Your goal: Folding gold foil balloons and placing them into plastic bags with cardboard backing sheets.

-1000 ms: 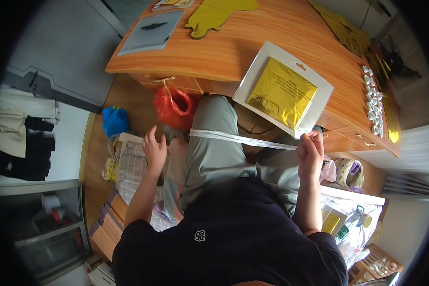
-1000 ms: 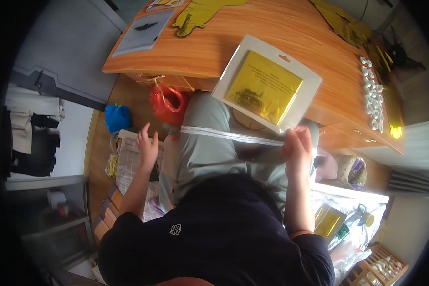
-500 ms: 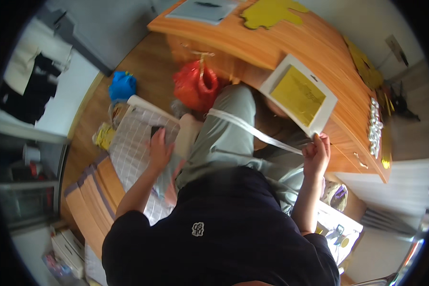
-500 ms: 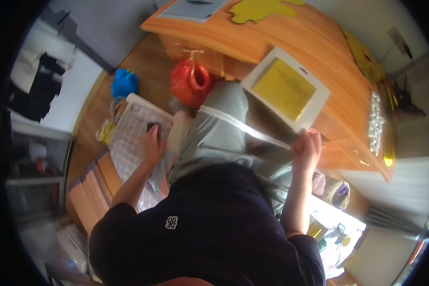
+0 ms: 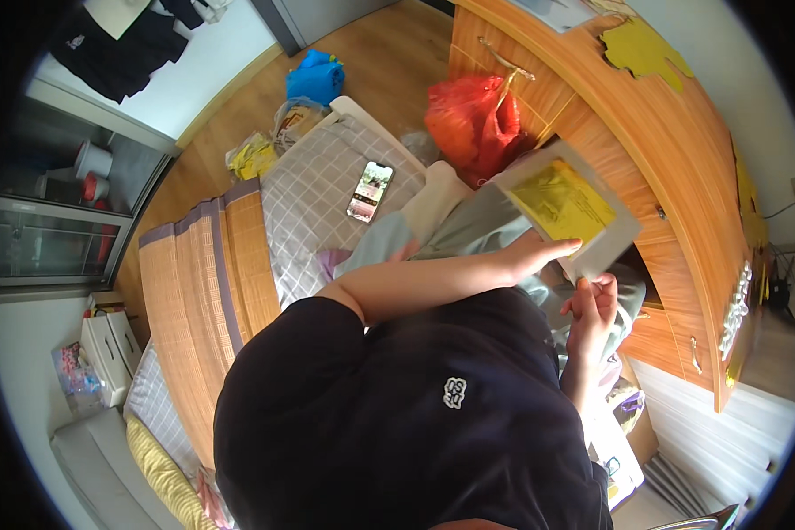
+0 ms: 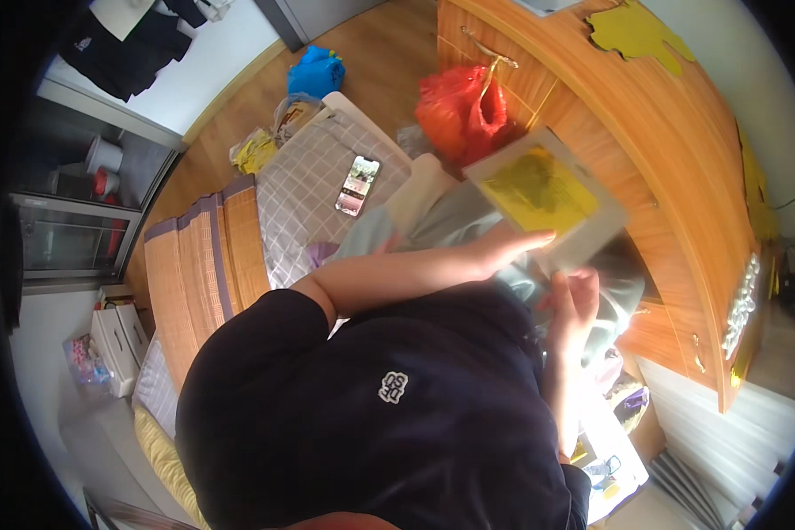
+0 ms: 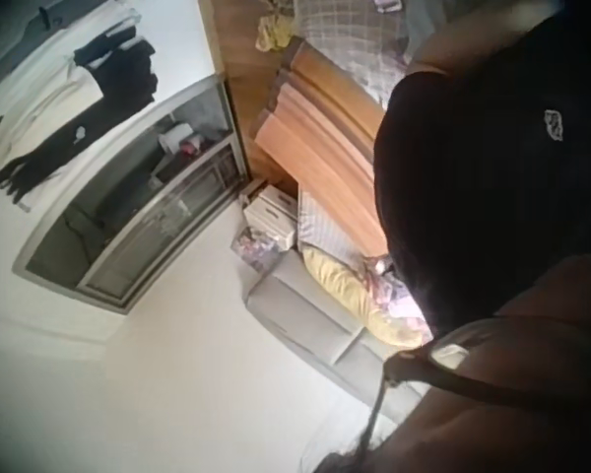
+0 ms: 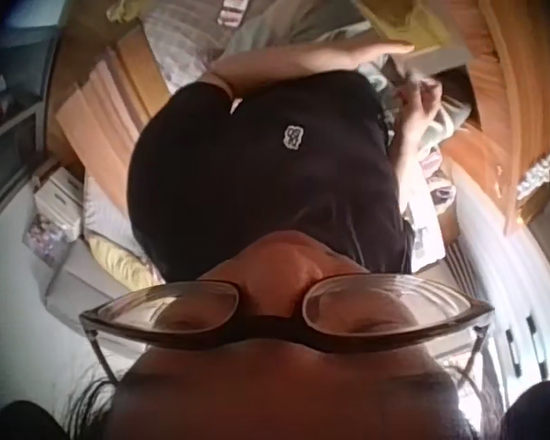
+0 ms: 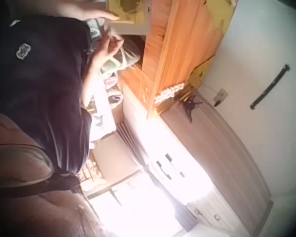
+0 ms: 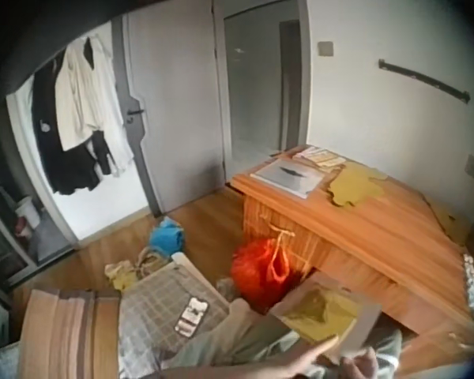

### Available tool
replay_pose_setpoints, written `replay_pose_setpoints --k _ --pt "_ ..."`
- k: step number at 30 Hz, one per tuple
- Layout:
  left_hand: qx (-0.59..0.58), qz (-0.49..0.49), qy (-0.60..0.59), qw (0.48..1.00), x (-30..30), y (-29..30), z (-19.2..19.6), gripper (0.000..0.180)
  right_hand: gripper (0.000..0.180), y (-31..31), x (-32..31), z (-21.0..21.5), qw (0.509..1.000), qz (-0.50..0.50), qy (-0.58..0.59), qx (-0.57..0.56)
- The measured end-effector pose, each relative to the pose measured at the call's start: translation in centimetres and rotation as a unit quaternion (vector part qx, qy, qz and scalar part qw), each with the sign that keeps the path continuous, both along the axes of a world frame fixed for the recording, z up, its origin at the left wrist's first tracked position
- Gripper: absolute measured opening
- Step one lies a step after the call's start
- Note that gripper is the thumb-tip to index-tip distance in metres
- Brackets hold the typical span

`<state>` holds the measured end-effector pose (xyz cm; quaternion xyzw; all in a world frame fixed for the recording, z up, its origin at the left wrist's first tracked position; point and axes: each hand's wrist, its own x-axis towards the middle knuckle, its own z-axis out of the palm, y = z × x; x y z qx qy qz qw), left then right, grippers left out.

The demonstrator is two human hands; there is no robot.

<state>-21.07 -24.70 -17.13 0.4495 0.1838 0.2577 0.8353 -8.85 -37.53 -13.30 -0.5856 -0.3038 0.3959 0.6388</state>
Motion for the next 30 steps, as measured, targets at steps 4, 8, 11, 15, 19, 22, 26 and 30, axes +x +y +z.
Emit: replay_pose_setpoints --k 4,8,11,15,19,22,26,30 --pt "-0.124 0.053 -0.046 0.99 0.8 -0.1 -1.5 0.036 0.003 -1.2 1.4 -1.6 0.999 0.015 0.028 0.006" --pt "-0.115 0.161 -0.07 0.978 -0.4 1.8 -2.2 0.035 0.006 -1.3 2.0 -1.2 0.999 0.002 0.016 -0.032" --pt "0.121 0.04 -0.057 0.99 -1.5 1.9 -0.2 0.032 0.02 -2.0 3.3 -0.6 0.934 -0.116 -0.339 0.015" --pt "0.504 0.075 0.061 0.858 -2.2 -0.4 0.9 0.023 0.066 -2.0 3.3 2.2 0.837 -0.188 -0.507 0.089" --pt "0.519 -0.002 0.078 0.851 -1.0 -1.8 1.9 0.019 0.047 -3.7 5.4 3.8 0.922 -0.111 -0.366 -0.058" --pt "0.528 -0.04 0.057 0.846 -0.5 -1.7 2.2 0.024 0.02 -7.9 9.2 4.3 0.908 -0.149 -0.381 -0.088" --pt "0.485 -0.084 0.095 0.866 -0.1 -1.2 2.9 0.037 0.008 -14.3 12.0 10.2 0.784 -0.316 -0.509 -0.162" --pt "0.496 -0.09 0.111 0.857 0.7 -0.2 1.5 0.029 0.015 -25.8 12.8 14.9 0.566 -0.433 -0.598 -0.367"
